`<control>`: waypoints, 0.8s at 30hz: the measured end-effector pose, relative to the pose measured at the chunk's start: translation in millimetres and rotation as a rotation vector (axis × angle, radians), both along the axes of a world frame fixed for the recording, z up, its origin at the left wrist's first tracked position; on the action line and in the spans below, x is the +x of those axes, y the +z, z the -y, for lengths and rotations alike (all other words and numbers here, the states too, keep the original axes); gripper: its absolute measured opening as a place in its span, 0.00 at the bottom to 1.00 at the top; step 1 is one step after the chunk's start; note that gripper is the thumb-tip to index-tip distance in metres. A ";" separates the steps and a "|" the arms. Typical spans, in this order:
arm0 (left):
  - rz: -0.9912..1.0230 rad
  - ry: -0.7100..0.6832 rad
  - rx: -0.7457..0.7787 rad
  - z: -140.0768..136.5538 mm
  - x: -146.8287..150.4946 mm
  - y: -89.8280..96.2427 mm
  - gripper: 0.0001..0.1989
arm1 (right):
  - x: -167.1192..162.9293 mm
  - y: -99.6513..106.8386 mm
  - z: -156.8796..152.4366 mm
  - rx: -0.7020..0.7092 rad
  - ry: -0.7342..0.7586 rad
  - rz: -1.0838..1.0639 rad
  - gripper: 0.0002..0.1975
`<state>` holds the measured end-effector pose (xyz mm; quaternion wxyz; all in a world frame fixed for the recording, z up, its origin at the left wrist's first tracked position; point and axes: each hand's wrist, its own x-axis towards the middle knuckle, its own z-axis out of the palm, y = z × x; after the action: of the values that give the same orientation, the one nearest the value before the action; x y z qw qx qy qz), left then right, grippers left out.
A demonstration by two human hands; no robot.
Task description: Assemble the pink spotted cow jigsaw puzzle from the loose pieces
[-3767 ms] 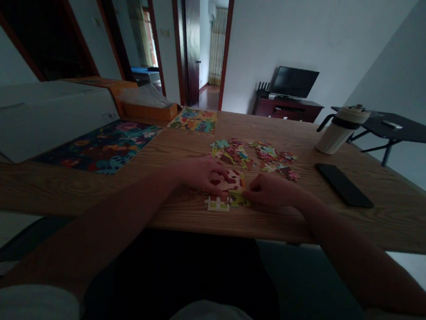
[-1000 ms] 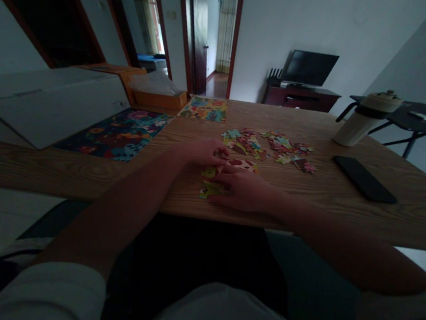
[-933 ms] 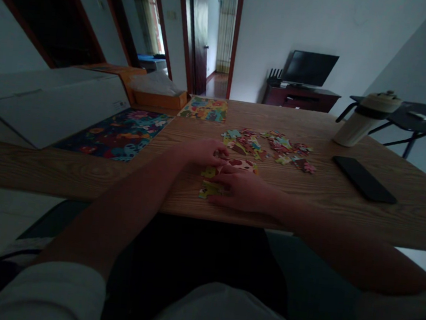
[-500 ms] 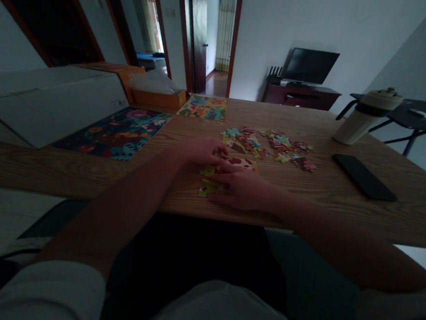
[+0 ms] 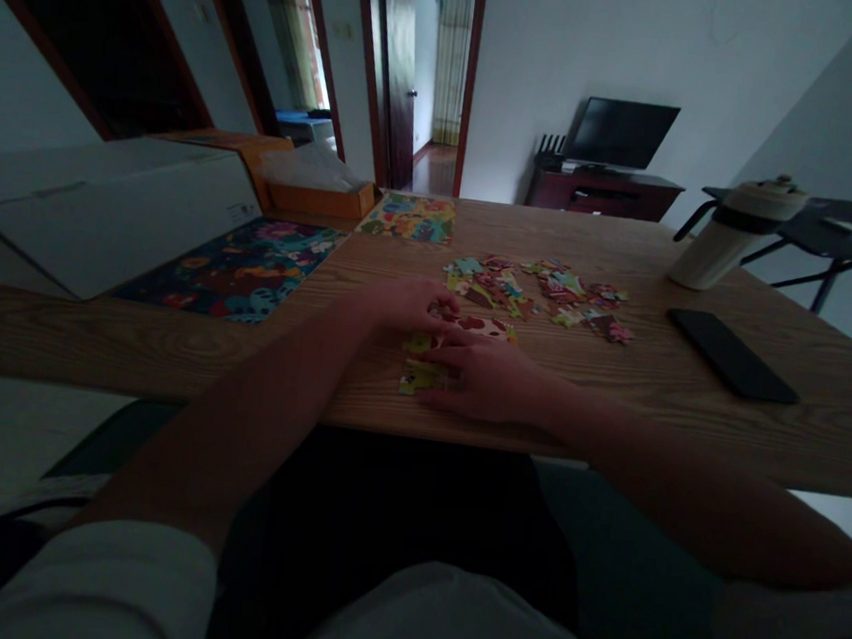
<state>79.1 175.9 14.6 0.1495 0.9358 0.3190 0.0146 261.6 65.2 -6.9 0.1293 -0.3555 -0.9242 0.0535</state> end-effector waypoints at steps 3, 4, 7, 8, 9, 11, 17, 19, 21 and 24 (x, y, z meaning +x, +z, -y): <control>0.006 -0.003 -0.020 0.3 0.5 0.3 0.23 | 1.0 0.6 0.1 -0.008 -0.006 0.005 0.26; 0.005 -0.002 -0.026 0.4 0.6 0.5 0.23 | 1.5 0.8 0.0 -0.013 -0.007 0.009 0.26; 0.007 -0.009 -0.039 0.9 0.6 1.3 0.23 | 3.2 2.0 0.2 -0.020 -0.006 0.019 0.26; 0.004 -0.008 -0.040 1.2 0.6 1.7 0.22 | 3.6 2.4 0.3 -0.020 -0.002 0.017 0.26; -0.002 -0.003 -0.042 1.7 0.6 2.1 0.21 | 3.8 2.7 0.3 -0.020 0.001 0.011 0.25; -0.011 0.012 -0.041 3.5 0.8 3.2 0.20 | 4.0 3.2 0.3 -0.033 0.000 -0.013 0.26; 0.003 0.026 -0.037 9.5 1.6 5.5 0.20 | 4.1 5.3 0.0 -0.167 -0.027 -0.147 0.31; -0.005 0.030 -0.048 7.3 1.3 6.1 0.21 | 4.2 7.0 0.2 -0.203 -0.005 -0.152 0.24; 0.007 0.058 -0.030 4.0 0.1 9.1 0.22 | 5.1 9.2 -0.6 -0.243 0.017 -0.132 0.16; 0.069 0.131 0.085 7.1 -3.1 21.1 0.23 | 10.7 13.3 -6.9 -0.322 0.021 -0.134 0.13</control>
<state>76.0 168.8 35.7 0.1192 0.9172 0.3735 0.0700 272.3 72.1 6.5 0.1312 -0.3575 -0.8967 0.2257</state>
